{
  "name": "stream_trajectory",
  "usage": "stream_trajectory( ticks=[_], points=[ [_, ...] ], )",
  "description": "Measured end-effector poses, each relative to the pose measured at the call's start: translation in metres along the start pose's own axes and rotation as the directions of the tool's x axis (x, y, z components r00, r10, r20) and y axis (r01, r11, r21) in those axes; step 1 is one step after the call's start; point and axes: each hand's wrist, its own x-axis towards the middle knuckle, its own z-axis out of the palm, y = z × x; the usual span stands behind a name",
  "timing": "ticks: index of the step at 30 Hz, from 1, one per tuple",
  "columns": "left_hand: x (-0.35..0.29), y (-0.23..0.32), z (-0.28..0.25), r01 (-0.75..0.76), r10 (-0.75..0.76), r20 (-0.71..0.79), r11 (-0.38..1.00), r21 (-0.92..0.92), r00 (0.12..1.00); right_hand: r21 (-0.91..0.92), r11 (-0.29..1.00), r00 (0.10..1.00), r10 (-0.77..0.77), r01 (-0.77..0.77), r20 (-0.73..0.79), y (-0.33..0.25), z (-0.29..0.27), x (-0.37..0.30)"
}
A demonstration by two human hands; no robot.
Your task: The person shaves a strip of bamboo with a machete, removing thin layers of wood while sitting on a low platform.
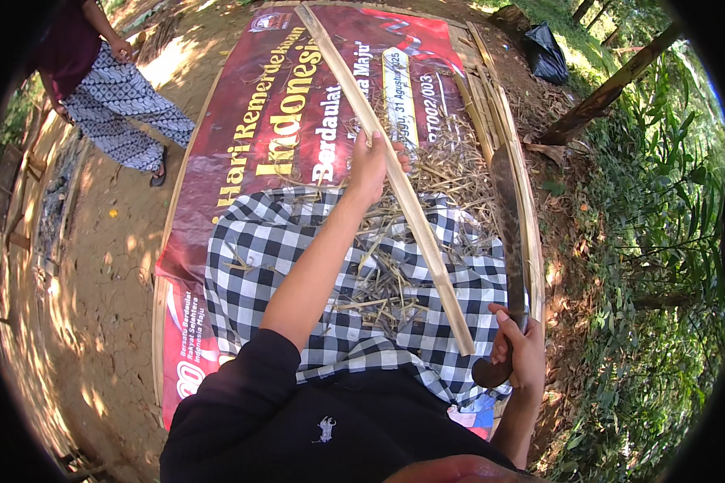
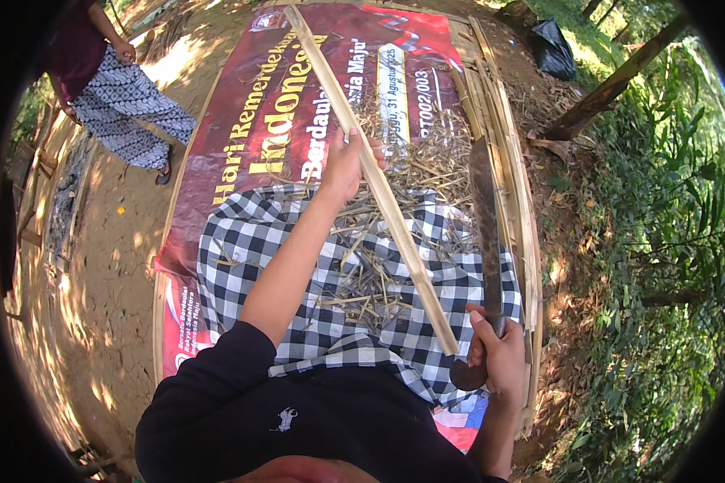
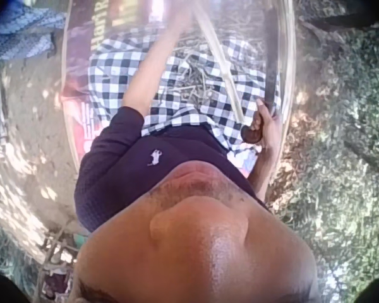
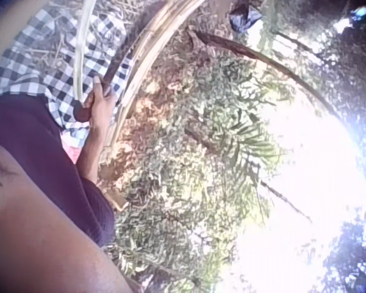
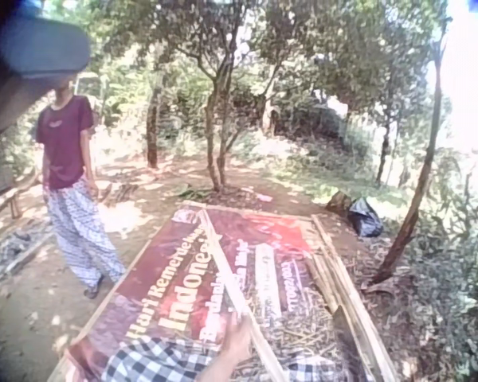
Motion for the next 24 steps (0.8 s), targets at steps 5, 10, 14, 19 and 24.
stream_trajectory(
  ticks=[5, 10, 14, 19, 24],
  points=[
    [0.054, 0.033, -0.009, 0.047, -0.065, 0.086, 0.980, 0.195, 0.994, -0.081, 0.991, 0.991, -0.110, 0.104, -0.076, -0.003, 0.003, 0.007],
    [0.051, 0.060, 0.003, 0.168, -0.222, 0.257, 0.962, 0.215, 0.941, -0.232, 0.956, 0.972, -0.210, 0.182, -0.105, 0.005, 0.006, 0.018],
    [0.032, 0.071, -0.004, 0.191, -0.288, 0.276, 0.924, 0.332, 0.917, -0.482, 0.829, 0.928, -0.363, 0.283, -0.080, 0.003, 0.020, 0.032],
    [-0.001, 0.056, -0.035, 0.138, -0.355, 0.385, 0.861, 0.489, 0.852, -0.811, 0.500, 0.815, -0.577, 0.304, -0.050, 0.010, 0.040, 0.063],
    [-0.098, 0.063, -0.032, 0.186, -0.453, 0.341, 0.784, 0.593, 0.824, -0.870, 0.157, 0.646, -0.732, 0.468, 0.216, 0.024, 0.056, 0.090]
  ],
)
